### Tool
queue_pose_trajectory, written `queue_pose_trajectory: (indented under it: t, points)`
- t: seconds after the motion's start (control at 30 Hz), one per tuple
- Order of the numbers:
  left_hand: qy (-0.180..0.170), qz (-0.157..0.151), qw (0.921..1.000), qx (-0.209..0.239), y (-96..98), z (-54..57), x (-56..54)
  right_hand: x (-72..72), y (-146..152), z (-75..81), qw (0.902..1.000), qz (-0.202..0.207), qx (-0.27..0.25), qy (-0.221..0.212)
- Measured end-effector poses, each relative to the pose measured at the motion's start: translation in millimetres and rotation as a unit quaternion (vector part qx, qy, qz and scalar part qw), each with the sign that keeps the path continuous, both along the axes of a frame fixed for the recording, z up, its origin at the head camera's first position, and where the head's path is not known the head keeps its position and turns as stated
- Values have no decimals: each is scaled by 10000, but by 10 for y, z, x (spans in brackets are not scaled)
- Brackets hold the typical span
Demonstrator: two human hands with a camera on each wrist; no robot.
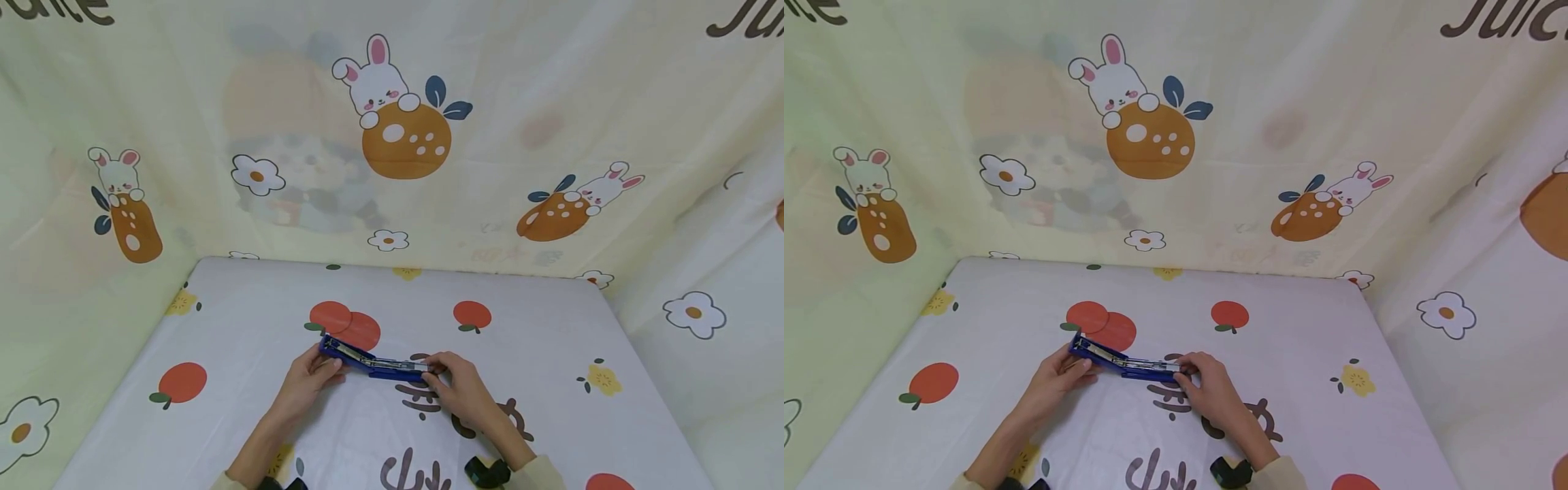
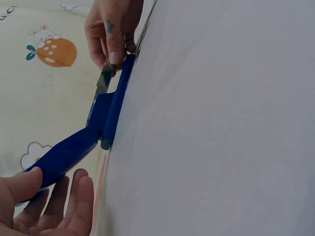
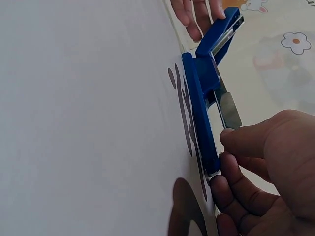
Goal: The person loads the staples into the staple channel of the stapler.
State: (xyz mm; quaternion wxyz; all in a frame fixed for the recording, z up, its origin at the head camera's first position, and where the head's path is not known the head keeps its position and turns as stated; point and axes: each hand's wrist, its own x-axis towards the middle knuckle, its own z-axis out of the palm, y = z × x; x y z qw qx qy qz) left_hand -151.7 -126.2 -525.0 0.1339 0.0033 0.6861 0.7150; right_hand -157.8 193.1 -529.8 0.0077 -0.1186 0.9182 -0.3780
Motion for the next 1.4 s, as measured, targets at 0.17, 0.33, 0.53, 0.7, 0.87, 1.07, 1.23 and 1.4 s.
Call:
queue_pose_trajectory:
  t: [0.17, 0.33, 0.53, 0.7, 0.87, 1.07, 1.23, 1.4]
  points:
    - [58, -49, 10000, -15, 19, 9, -4, 5, -1, -15, 10000, -31, 36, 44]
    - [118, -28, 9999, -41, 35, 29, -2, 8, 3, -24, 10000, -14, 40, 81]
    - [183, 18, 9998, -42, 73, 34, -7, 0, 3, -31, 9999, 9, 37, 113]
    - [308, -115, 9994, -112, 82, 30, -5, 6, -5, -17, 10000, -11, 0, 66]
    - [324, -151, 9992, -159, 110, 22, -7, 10, -16, -17, 10000, -69, 9, 40]
    - [283, -165, 9993, -191, 148, 32, -7, 10, -18, -33, 9999, -123, 12, 59]
    - [314, -162, 9990, -259, 180, 33, 2, 17, -25, -37, 9999, -115, 7, 62]
    - [403, -214, 9985, -305, 217, 26, 3, 23, -29, -40, 9999, -92, 17, 131]
